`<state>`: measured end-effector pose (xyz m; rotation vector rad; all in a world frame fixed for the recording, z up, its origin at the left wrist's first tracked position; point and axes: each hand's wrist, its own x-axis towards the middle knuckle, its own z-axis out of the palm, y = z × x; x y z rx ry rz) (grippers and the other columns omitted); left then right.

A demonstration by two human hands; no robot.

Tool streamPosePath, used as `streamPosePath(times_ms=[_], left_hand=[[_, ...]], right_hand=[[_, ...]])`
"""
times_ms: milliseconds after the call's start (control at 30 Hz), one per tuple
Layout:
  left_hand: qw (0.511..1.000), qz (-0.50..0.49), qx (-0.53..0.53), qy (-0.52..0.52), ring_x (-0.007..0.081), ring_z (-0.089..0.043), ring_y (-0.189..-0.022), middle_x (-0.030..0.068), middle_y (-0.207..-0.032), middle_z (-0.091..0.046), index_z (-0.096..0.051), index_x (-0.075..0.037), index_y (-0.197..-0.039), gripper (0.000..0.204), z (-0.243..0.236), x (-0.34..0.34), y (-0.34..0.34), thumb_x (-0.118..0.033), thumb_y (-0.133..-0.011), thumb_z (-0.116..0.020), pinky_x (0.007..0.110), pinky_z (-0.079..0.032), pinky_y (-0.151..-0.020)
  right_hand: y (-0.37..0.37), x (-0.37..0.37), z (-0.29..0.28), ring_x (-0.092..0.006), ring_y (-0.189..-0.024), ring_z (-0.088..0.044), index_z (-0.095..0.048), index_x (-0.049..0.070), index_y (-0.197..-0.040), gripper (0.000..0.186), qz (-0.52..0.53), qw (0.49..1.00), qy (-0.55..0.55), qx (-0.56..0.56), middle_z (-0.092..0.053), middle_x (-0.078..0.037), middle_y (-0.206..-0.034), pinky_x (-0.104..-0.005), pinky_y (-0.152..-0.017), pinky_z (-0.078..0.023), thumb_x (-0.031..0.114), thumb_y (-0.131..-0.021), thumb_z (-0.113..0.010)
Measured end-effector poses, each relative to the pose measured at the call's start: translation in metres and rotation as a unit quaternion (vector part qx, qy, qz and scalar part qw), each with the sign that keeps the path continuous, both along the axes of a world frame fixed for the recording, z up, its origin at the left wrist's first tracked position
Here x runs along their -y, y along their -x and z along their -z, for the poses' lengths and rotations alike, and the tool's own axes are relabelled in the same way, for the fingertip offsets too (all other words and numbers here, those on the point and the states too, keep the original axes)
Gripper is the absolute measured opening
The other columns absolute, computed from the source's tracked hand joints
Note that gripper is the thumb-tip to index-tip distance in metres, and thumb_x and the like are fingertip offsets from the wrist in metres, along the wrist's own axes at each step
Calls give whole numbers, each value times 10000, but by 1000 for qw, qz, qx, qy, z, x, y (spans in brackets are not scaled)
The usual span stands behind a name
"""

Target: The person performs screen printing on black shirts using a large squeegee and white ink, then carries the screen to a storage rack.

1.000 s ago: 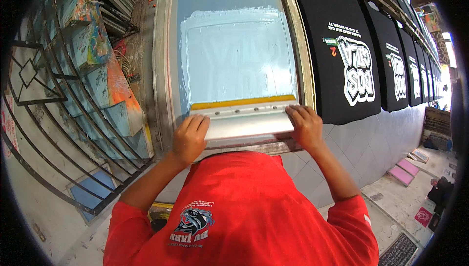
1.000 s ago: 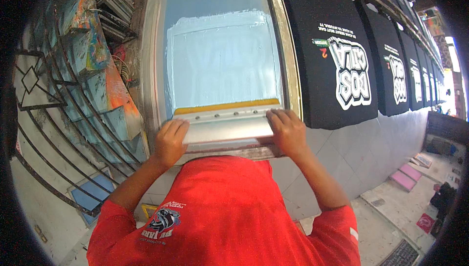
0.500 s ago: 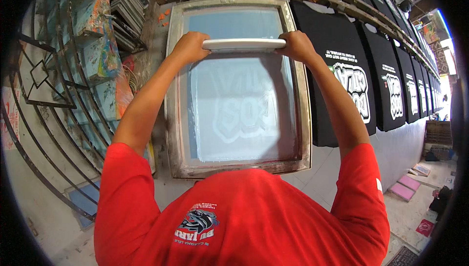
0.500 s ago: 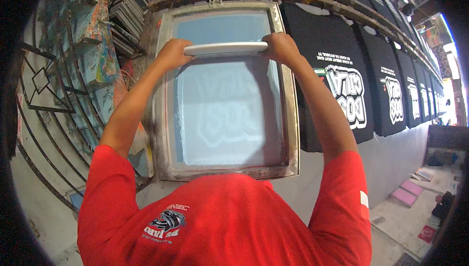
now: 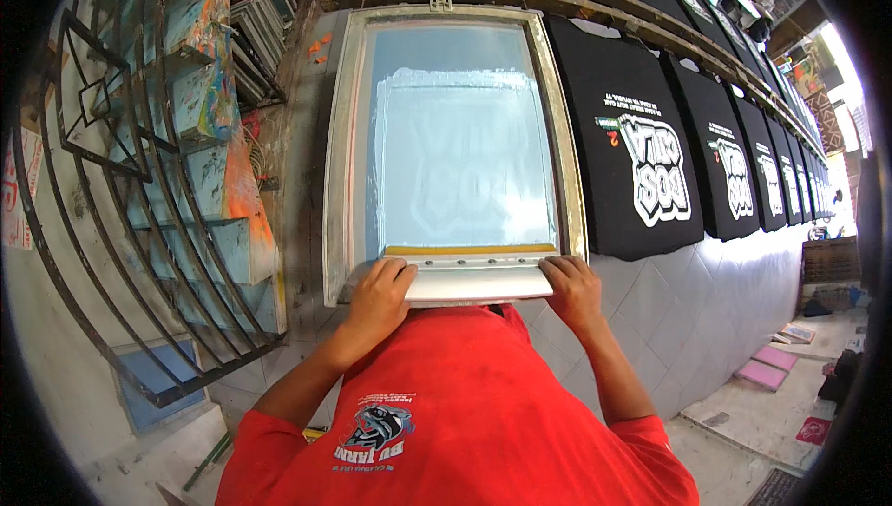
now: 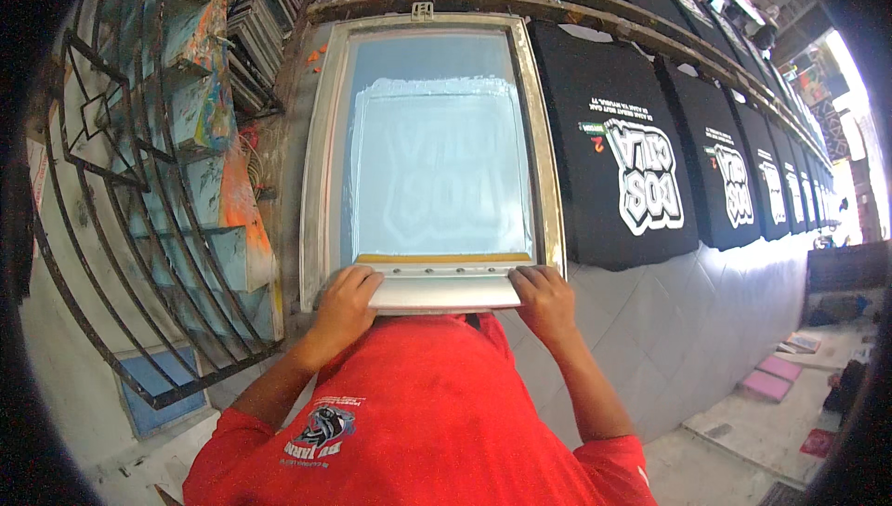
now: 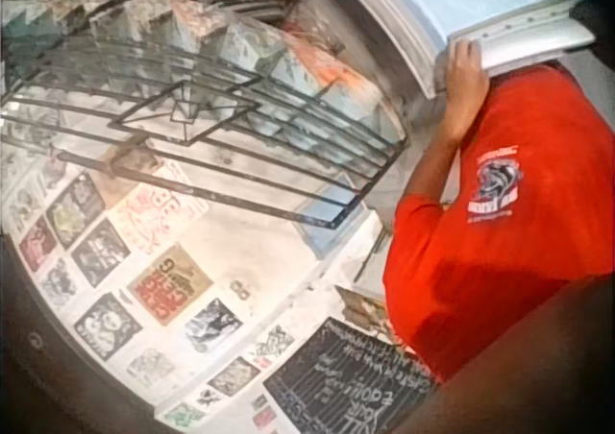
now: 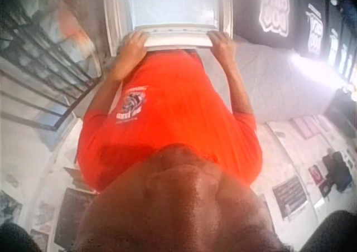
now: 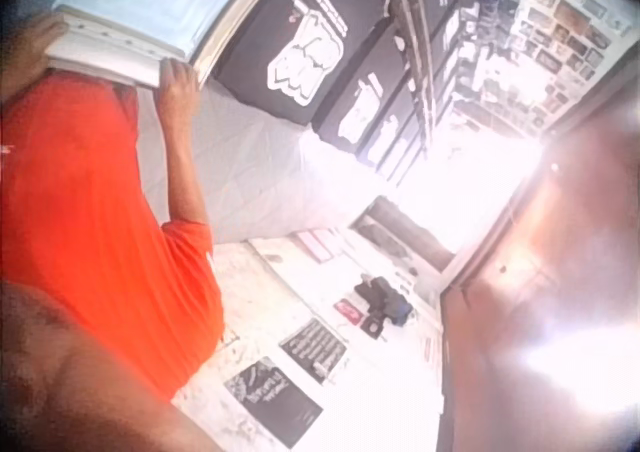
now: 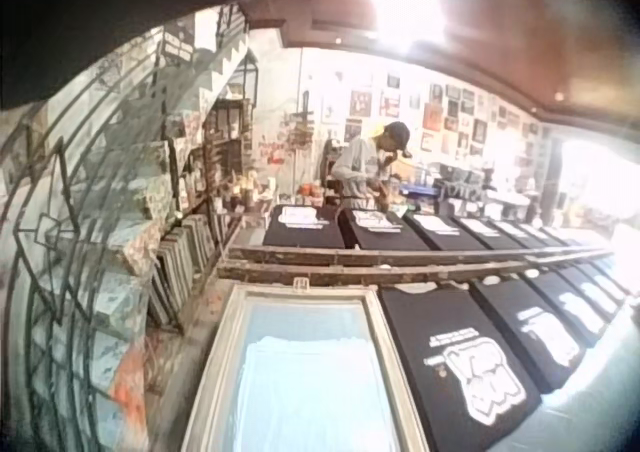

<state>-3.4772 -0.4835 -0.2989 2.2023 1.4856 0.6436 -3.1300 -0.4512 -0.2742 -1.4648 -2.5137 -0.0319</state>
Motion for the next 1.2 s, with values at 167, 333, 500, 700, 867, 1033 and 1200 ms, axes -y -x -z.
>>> streamPosePath(times_ms=[167,333,500,700,867,1033,1200], left_hand=[[1000,-14,2,-16,365,-536,-1130,179,-1140,-565,-571,-3,-1201,536,10,30,-9,-135,-712,-746,455,-437,-990],[994,-77,71,-39,396,-525,-1132,205,-1179,-554,-549,17,-1246,588,9,35,1,-295,-791,-751,478,-410,-1003],[874,-461,107,113,388,-624,-898,194,-895,-645,-595,52,-1089,559,69,11,69,-480,-919,-594,462,-468,-838],[882,-436,109,142,386,-622,-769,241,-745,-616,-610,86,-828,601,93,1,82,-479,-987,-482,490,-446,-698],[875,-425,162,164,383,-607,-745,256,-766,-611,-625,80,-879,572,70,19,99,-461,-991,-475,466,-456,-720],[859,-438,194,182,314,-603,-779,217,-847,-639,-629,87,-969,563,46,37,170,-452,-995,-469,436,-469,-748],[846,-487,175,127,281,-600,-872,190,-983,-663,-629,89,-1092,583,29,76,340,-452,-1027,-423,417,-473,-819]], right_hand=[[6,30,3,-285,-1048,-601,-670,71,-1087,519,15,998,22,-51,-656,-81,-1096,-402,-873,-508,357,-673,-798],[-12,25,-3,-350,-1112,-574,-622,17,-1204,614,30,987,6,-155,-626,-171,-1155,-416,-954,-468,407,-752,-769],[-65,-10,57,-388,-1008,-625,-632,-43,-1136,533,344,881,111,-306,-656,-235,-1117,-450,-893,-473,429,-890,-640],[-46,-30,58,-435,-828,-642,-659,-53,-965,488,401,867,152,-253,-647,-290,-857,-476,-744,-469,393,-1000,-463],[-21,-8,20,-321,-703,-606,-640,-59,-915,475,402,862,131,-280,-620,-250,-775,-431,-688,-456,361,-1016,-444],[55,18,-9,-235,-719,-591,-628,-53,-968,432,391,854,139,-313,-620,-202,-752,-395,-677,-458,331,-1025,-437],[219,18,6,-428,-763,-631,-639,-32,-964,388,333,857,146,-365,-648,-267,-824,-476,-688,-476,320,-1002,-479]])
